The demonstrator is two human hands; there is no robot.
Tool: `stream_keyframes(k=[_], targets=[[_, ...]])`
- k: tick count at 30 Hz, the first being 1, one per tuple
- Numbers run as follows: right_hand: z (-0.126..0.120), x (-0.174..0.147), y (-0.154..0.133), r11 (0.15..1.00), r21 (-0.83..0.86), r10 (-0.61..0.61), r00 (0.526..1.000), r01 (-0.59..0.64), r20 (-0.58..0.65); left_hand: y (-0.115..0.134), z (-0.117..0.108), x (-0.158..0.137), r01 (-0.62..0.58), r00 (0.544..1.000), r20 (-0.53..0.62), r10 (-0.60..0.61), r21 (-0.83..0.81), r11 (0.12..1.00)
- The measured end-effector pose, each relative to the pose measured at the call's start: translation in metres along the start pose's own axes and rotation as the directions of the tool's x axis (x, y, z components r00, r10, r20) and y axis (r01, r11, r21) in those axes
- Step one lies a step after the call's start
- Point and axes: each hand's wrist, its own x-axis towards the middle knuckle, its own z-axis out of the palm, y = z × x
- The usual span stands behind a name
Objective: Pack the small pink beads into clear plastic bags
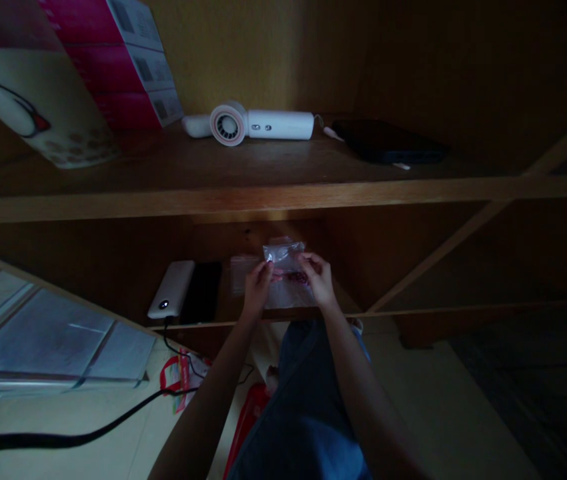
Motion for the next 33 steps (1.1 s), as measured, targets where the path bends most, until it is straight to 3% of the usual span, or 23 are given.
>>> stream_keyframes(k=[4,8,14,20,24,33], targets=[[0.003,-0.002,-0.003,0.993,-0.099,-0.053,0.994,0.062,0.095,0.010,-0.003,-0.001,-0.042,0.996,0.083,0.037,0.061,0.997],[0.006,-0.003,-0.001,0.999,-0.037,-0.023,0.999,0.024,0.039,0.013,-0.003,-0.002,-0.047,0.995,0.089,0.040,0.069,0.997],[0.015,-0.004,0.000,0.987,0.119,0.111,0.994,-0.108,-0.023,0.008,-0.001,-0.007,-0.108,0.988,-0.106,0.114,0.059,0.992],[0.020,-0.002,0.009,0.890,0.346,0.289,0.954,-0.297,0.075,0.017,0.000,-0.015,-0.164,0.986,-0.023,0.164,0.022,0.986],[0.019,0.000,0.012,0.834,0.431,0.307,0.939,-0.343,0.154,0.027,0.005,-0.020,-0.236,0.970,0.056,0.235,0.029,0.971],[0.017,0.004,0.013,0.681,0.588,0.338,0.899,-0.437,0.278,0.037,0.006,-0.022,-0.325,0.943,0.014,0.333,0.261,0.909]])
